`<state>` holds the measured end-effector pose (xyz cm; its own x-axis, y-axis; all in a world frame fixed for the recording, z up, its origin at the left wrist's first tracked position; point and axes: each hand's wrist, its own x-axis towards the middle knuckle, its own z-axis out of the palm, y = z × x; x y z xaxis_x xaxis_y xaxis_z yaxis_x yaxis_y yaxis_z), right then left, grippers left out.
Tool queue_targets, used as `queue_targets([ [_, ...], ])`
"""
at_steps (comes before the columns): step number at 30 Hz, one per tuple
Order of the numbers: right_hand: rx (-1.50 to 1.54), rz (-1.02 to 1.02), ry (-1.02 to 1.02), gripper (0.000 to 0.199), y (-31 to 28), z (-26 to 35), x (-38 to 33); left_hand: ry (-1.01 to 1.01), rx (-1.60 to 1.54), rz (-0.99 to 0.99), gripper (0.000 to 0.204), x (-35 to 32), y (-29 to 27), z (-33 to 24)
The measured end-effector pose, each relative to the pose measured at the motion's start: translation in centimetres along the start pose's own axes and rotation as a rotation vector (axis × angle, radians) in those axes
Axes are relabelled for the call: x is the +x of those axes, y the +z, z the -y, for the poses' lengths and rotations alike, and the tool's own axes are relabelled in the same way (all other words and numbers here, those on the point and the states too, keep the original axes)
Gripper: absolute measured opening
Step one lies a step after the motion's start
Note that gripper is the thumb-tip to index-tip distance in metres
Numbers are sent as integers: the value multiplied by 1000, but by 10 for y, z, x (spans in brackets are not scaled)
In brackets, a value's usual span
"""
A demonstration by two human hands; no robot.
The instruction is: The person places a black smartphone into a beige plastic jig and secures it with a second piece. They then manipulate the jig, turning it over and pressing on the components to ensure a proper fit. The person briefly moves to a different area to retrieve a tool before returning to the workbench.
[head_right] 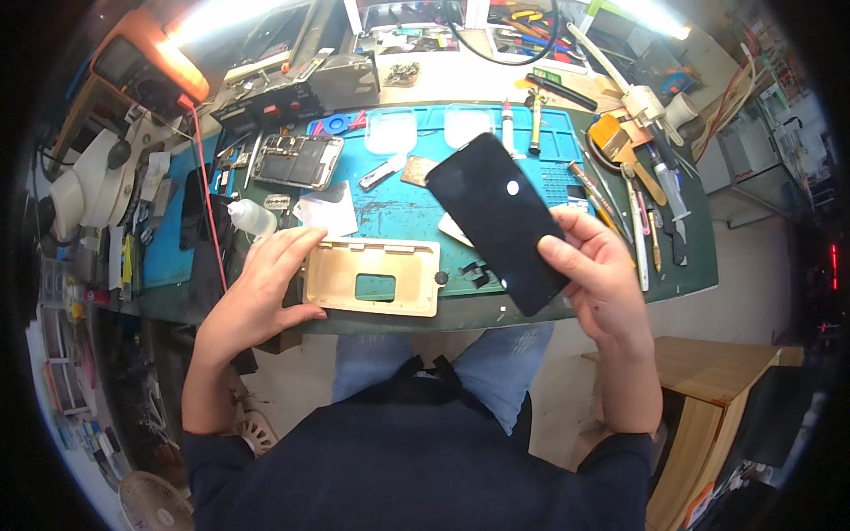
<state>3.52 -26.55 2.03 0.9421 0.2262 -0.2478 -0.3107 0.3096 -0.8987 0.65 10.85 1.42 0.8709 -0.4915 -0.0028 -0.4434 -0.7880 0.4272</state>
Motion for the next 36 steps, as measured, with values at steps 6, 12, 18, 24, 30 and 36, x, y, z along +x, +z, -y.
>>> queue_targets([
  [6,66,15,15,31,8,-12,5,99,-694,-142,103,5,12,14],
  [12,83,130,30,33,32,-4,11,60,-1528,-421,94,54,47,-8],
  [18,63,146,88,47,58,-4,23,-209,-2199,-403,67,84,72,-33],
  [24,-94,216,34,50,67,-15,26,-173,-2217,-338,70,78,77,-42],
  [30,-201,218,53,47,69,-28,32,-105,-2281,-243,75,75,78,-43],
  [36,-176,252,81,46,70,-34,35,-218,-2199,-315,64,77,85,-39],
])
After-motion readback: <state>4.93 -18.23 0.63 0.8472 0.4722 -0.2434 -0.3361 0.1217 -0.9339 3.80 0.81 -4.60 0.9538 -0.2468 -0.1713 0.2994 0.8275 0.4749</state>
